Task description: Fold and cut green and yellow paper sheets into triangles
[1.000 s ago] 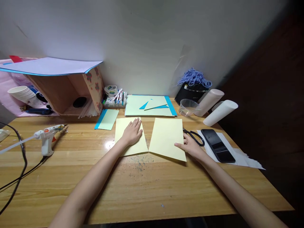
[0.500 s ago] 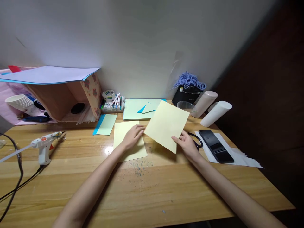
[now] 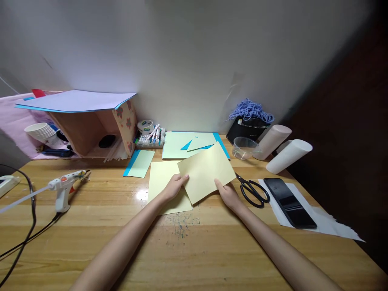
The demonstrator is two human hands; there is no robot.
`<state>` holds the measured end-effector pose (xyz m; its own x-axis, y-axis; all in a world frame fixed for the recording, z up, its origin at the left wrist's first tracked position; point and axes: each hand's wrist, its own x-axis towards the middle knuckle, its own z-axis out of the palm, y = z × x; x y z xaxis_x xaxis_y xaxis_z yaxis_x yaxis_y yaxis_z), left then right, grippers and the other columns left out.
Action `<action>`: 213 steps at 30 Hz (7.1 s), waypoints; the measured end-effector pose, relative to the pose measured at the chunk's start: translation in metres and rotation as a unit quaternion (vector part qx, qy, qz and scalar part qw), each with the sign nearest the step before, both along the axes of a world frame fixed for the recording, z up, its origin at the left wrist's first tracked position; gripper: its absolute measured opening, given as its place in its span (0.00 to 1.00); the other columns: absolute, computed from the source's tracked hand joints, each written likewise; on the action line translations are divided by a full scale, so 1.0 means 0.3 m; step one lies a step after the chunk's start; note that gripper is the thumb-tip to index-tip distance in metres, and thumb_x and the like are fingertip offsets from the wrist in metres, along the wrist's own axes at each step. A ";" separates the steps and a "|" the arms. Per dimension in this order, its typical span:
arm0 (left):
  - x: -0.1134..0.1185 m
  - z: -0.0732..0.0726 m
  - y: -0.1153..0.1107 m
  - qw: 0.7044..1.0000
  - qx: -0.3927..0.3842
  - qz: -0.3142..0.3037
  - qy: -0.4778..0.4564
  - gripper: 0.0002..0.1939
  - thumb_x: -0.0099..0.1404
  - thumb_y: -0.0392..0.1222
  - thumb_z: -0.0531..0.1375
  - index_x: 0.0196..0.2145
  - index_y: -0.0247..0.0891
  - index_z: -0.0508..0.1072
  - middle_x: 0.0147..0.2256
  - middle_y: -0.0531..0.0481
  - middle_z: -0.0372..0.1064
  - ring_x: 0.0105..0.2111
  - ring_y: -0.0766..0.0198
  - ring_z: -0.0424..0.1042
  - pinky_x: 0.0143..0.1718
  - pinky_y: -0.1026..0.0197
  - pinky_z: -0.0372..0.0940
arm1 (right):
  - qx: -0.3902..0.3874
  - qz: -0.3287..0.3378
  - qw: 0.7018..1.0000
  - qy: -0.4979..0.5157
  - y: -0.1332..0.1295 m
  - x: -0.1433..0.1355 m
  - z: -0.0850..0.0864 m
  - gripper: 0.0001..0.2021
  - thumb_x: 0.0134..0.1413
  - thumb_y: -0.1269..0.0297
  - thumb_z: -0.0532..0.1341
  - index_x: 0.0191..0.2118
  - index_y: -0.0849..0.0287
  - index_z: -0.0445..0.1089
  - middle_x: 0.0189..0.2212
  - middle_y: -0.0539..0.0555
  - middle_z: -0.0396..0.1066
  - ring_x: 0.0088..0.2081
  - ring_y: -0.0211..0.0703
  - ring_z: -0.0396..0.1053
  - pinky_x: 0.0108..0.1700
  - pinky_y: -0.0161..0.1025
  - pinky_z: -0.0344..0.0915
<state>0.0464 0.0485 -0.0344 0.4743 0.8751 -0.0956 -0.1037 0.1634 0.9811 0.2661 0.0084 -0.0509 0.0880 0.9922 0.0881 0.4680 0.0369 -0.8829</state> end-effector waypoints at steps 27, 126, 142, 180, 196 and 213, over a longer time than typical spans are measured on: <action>0.021 0.019 -0.019 0.998 -0.006 -0.056 0.019 0.26 0.57 0.61 0.54 0.27 0.30 0.68 0.21 0.44 0.69 0.22 0.61 0.70 0.27 0.60 0.64 | 0.131 0.187 0.908 -0.352 -0.056 -0.079 0.023 0.34 0.54 0.74 0.47 0.64 0.56 0.32 0.64 0.57 0.33 0.62 0.50 0.42 0.58 0.49 0.52; 0.060 0.005 -0.043 0.928 0.238 0.012 0.287 0.17 0.66 0.50 0.44 0.30 0.38 0.65 0.29 0.49 0.68 0.29 0.61 0.66 0.29 0.63 0.57 | -0.045 -0.002 0.951 0.306 0.010 -0.021 0.017 0.15 0.44 0.53 0.63 0.28 0.62 0.67 0.24 0.52 0.71 0.24 0.40 0.68 0.28 0.36 0.65; 0.061 0.001 -0.037 0.919 0.252 0.010 0.304 0.19 0.66 0.51 0.45 0.27 0.38 0.65 0.24 0.51 0.65 0.26 0.62 0.63 0.27 0.63 0.55 | 0.033 -0.039 0.960 0.276 0.012 -0.012 0.026 0.16 0.51 0.53 0.57 0.21 0.59 0.61 0.17 0.47 0.58 0.20 0.35 0.58 0.21 0.32 0.57; 0.036 0.018 -0.021 0.991 0.018 -0.016 0.133 0.22 0.55 0.58 0.56 0.26 0.31 0.68 0.22 0.50 0.64 0.21 0.66 0.63 0.20 0.66 0.54 | -0.077 0.050 0.964 0.250 -0.023 -0.048 0.031 0.17 0.47 0.48 0.59 0.25 0.58 0.62 0.17 0.47 0.64 0.19 0.38 0.62 0.22 0.34 0.59; 0.038 0.013 -0.016 0.992 0.045 0.010 0.121 0.21 0.57 0.56 0.55 0.25 0.31 0.67 0.23 0.50 0.64 0.23 0.66 0.62 0.24 0.66 0.54 | -0.145 0.117 0.951 0.248 -0.022 -0.037 0.029 0.17 0.44 0.51 0.63 0.33 0.60 0.63 0.19 0.47 0.68 0.18 0.35 0.64 0.20 0.32 0.61; 0.037 0.002 -0.010 0.994 0.045 0.021 0.094 0.22 0.57 0.58 0.55 0.27 0.31 0.68 0.25 0.49 0.67 0.25 0.64 0.64 0.26 0.64 0.58 | -0.170 0.182 0.932 0.264 -0.032 -0.039 0.043 0.16 0.49 0.52 0.59 0.33 0.60 0.61 0.20 0.49 0.71 0.18 0.38 0.69 0.20 0.32 0.63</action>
